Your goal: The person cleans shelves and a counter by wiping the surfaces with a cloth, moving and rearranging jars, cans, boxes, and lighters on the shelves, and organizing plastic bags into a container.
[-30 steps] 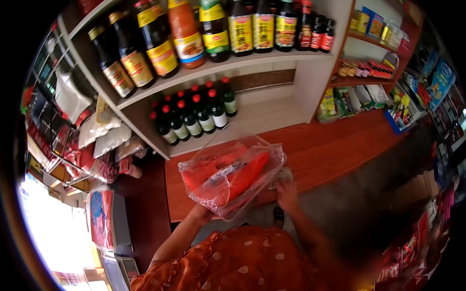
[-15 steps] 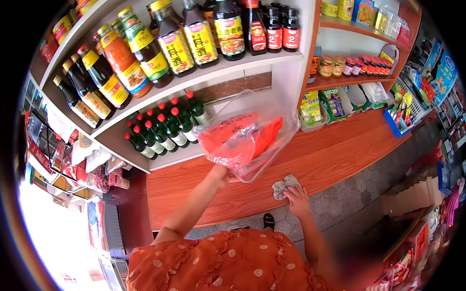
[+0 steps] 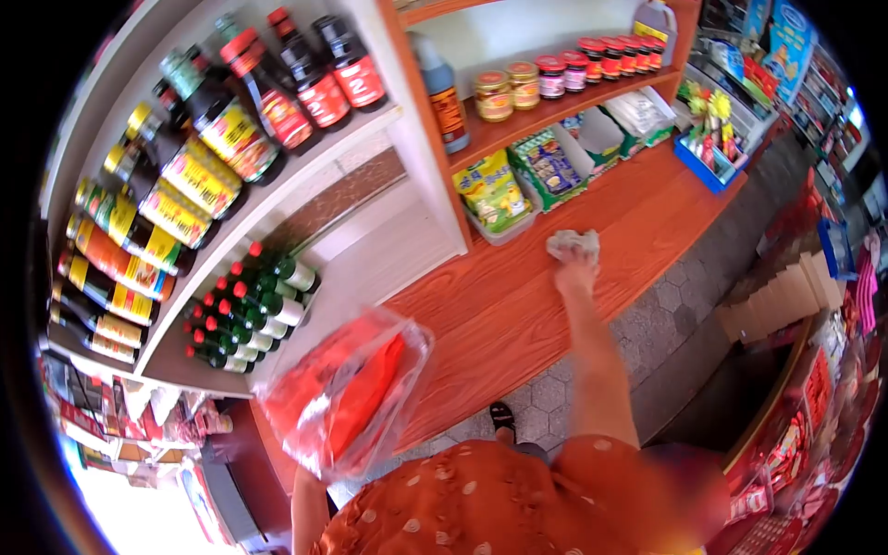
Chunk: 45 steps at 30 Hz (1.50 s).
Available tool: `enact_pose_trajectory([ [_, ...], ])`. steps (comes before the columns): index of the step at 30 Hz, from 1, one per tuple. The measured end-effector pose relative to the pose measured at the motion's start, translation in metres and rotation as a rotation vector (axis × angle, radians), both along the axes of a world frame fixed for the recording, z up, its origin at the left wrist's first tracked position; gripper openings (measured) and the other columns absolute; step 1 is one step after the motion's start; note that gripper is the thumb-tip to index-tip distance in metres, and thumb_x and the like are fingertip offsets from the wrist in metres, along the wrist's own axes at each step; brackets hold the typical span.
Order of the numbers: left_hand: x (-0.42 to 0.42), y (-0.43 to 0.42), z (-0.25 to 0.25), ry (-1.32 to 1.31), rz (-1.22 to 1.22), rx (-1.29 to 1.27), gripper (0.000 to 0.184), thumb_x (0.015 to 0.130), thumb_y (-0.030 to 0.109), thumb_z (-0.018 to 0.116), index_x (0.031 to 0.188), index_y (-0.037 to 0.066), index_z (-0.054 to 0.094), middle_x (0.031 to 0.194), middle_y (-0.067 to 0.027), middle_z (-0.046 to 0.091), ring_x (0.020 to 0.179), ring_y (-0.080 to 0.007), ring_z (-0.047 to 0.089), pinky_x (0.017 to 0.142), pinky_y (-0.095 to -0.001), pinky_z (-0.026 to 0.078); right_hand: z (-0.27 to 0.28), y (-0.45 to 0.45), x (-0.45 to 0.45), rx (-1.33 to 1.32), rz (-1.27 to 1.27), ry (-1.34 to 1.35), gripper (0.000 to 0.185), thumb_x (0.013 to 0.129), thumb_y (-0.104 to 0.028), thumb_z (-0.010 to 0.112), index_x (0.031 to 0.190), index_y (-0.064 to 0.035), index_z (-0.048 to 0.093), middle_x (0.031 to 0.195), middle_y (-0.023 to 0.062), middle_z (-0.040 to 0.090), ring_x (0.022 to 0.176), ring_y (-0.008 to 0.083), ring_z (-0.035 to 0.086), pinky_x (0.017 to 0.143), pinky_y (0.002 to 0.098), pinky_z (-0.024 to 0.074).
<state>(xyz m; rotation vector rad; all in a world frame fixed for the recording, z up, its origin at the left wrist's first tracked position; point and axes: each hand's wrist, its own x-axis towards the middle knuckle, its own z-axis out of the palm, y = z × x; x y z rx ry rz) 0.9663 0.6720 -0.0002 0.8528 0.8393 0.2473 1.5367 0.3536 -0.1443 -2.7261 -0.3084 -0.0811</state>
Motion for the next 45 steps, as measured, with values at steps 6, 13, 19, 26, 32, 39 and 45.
enact_pose_trajectory([
  [6, -0.024, -0.018, 0.004, 0.159, 0.115, -0.049, 0.046, 0.096, 0.031, 0.061, 0.136, 0.011, 0.05, 0.126, -0.01, 0.063, 0.109, -0.0258, 0.064, 0.082, -0.0526, 0.059, 0.011, 0.092, -0.105, -0.096, 0.401, 0.01, 0.039, 0.083, -0.012, 0.056, 0.121, -0.0185, 0.062, 0.136, 0.0067, 0.055, 0.132, 0.0325, 0.043, 0.108, 0.0568, 0.0279],
  [13, -0.02, -0.009, -0.017, 0.164, -0.018, -0.065, 0.046, 0.096, 0.032, 0.059, 0.135, 0.01, 0.05, 0.125, -0.0106, 0.063, 0.107, -0.0265, 0.065, 0.081, -0.0531, 0.059, 0.014, 0.054, -0.291, 0.138, 0.807, -0.196, 0.037, 0.079, -0.014, 0.062, 0.116, -0.0183, 0.065, 0.133, 0.0048, 0.056, 0.13, 0.028, 0.046, 0.105, 0.0539, 0.0338],
  [19, 0.086, -0.035, -0.03, 0.134, -0.257, -0.095, 0.045, 0.097, 0.033, 0.057, 0.135, 0.009, 0.05, 0.124, -0.0111, 0.064, 0.105, -0.0271, 0.066, 0.08, -0.0535, 0.06, 0.008, -0.057, -0.243, 0.003, 0.494, -0.173, 0.043, 0.074, -0.009, 0.062, 0.116, -0.0153, 0.066, 0.131, 0.0062, 0.058, 0.126, 0.0287, 0.051, 0.098, 0.0474, 0.0446],
  [26, 0.234, -0.134, -0.022, 0.122, -0.54, -0.077, 0.045, 0.098, 0.034, 0.055, 0.134, 0.009, 0.051, 0.123, -0.0116, 0.064, 0.102, -0.0278, 0.067, 0.079, -0.054, 0.06, 0.013, -0.232, -0.216, 0.453, -0.312, 0.263, 0.036, 0.085, -0.008, 0.058, 0.12, -0.0068, 0.064, 0.113, 0.0167, 0.068, 0.106, 0.0376, 0.063, 0.091, 0.0412, 0.0498],
  [32, 0.401, -0.25, -0.015, 0.133, -0.724, -0.014, 0.045, 0.098, 0.035, 0.054, 0.134, 0.008, 0.051, 0.122, -0.0121, 0.065, 0.1, -0.0284, 0.068, 0.078, -0.0544, 0.06, -0.086, -0.422, -0.241, 1.067, -0.734, 0.394, 0.03, 0.096, -0.011, 0.053, 0.124, -0.0035, 0.061, 0.097, 0.007, 0.068, 0.077, 0.0185, 0.066, 0.068, 0.0319, 0.0538],
  [39, 0.6, -0.334, -0.042, 0.008, -0.983, -0.004, 0.053, 0.094, 0.047, 0.054, 0.135, 0.013, 0.051, 0.128, -0.0177, 0.059, 0.109, -0.0344, 0.063, 0.085, -0.0564, 0.056, -0.083, -0.515, -0.233, 1.233, -0.955, 0.369, 0.032, 0.098, -0.008, 0.044, 0.128, -0.0036, 0.054, 0.069, 0.0065, 0.058, 0.051, 0.0203, 0.06, 0.047, 0.0368, 0.052],
  [45, 0.66, -0.39, -0.058, 0.023, -0.82, 0.012, 0.056, 0.091, 0.035, 0.064, 0.133, 0.004, 0.047, 0.117, -0.0211, 0.059, 0.104, -0.0361, 0.063, 0.09, -0.05, 0.056, -0.066, -0.493, -0.185, 1.304, -0.819, 0.538, 0.032, 0.099, -0.011, 0.046, 0.129, -0.006, 0.054, 0.069, 0.0065, 0.059, 0.051, 0.0202, 0.061, 0.048, 0.035, 0.0531],
])
